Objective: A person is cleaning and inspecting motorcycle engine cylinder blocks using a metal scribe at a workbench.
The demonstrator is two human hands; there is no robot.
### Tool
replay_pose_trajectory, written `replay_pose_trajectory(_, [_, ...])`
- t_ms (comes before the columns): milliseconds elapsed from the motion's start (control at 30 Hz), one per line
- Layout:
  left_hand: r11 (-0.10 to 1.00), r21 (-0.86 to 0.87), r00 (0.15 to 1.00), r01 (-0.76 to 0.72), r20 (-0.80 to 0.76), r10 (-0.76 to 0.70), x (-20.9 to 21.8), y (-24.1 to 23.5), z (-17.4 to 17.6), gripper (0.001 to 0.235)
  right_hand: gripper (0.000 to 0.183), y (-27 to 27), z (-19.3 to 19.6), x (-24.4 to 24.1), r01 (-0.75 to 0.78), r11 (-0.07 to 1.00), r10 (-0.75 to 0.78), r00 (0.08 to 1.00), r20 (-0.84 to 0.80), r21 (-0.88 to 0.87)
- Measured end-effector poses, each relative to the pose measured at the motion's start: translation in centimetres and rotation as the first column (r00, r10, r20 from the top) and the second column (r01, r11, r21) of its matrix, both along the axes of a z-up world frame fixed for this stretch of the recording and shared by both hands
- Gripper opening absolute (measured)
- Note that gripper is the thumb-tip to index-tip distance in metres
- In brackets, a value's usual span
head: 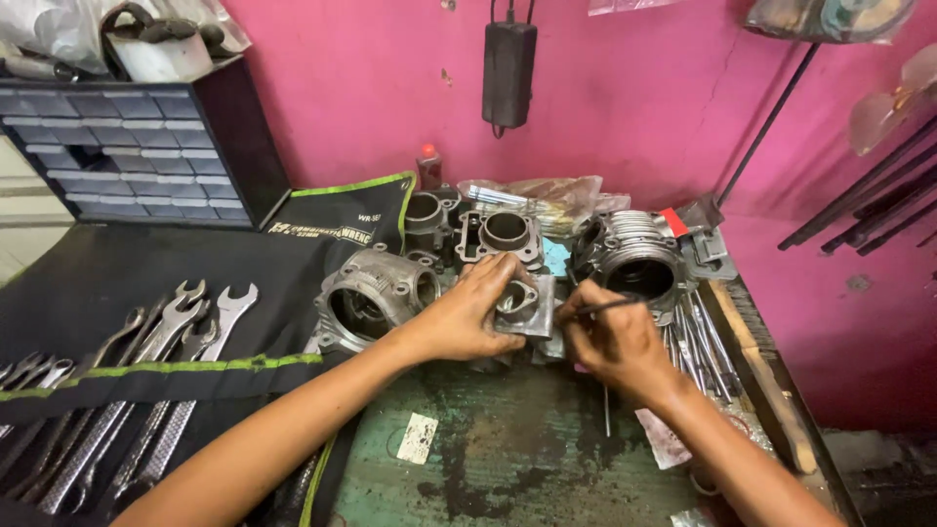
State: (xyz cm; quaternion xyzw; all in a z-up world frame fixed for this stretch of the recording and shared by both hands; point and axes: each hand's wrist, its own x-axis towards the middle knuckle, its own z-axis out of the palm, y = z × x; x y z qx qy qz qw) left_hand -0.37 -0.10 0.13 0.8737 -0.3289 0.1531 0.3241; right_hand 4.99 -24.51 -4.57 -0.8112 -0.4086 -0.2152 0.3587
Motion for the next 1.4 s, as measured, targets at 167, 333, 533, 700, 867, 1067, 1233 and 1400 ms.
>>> replay_pose_trajectory(167, [1.0,0.005,1.0,-0.001,-0.014,0.001,0.4,0.0,-0.5,0.066,0.016,-0.6,1.6,-2.0,0.007,0.999,-0.014,0.986,-0.167,-0.04])
replay_pose_trajectory(333, [1.0,0.001,1.0,0.002,-0.005,-0.002,0.3,-0.1,-0.4,0.065,0.018,0.1,2.4,-2.3,0.064,0.998,-0.065,0.99,-0.127,-0.011])
replay_pose_trajectory(533, [1.0,0.008,1.0,0.007,-0.029,-0.007,0.2,-0.2,-0.3,0.065,0.016,-0.4,2.1,-2.2,0.007,0.999,-0.016,0.978,-0.21,-0.044])
replay_pose_trajectory(700, [1.0,0.006,1.0,0.002,-0.019,-0.002,0.3,-0.2,-0.2,0.066,0.02,-0.3,2.0,-2.1,0.014,0.998,-0.02,0.993,-0.114,-0.055])
replay_pose_trajectory(867, [1.0,-0.006,1.0,0.018,0.012,-0.018,0.5,0.1,-0.3,0.065,0.018,-0.1,2.4,-2.2,-0.045,0.998,0.036,0.982,-0.183,-0.045])
replay_pose_trajectory(1067, [1.0,-0.001,1.0,0.004,0.005,-0.004,0.8,0.1,-0.7,0.067,0.018,0.1,2.7,-2.9,0.011,0.999,-0.019,0.985,-0.171,-0.052])
replay_pose_trajectory(1233, [1.0,0.004,1.0,0.009,0.025,-0.01,0.3,0.1,0.0,0.07,0.016,-0.5,2.3,-1.8,-0.027,0.999,0.014,0.946,-0.325,-0.037])
replay_pose_trajectory(1400, [1.0,0.003,1.0,0.001,0.006,-0.001,0.8,0.2,-1.6,0.072,0.013,0.1,2.3,-2.2,0.012,0.999,-0.024,0.959,-0.281,-0.046])
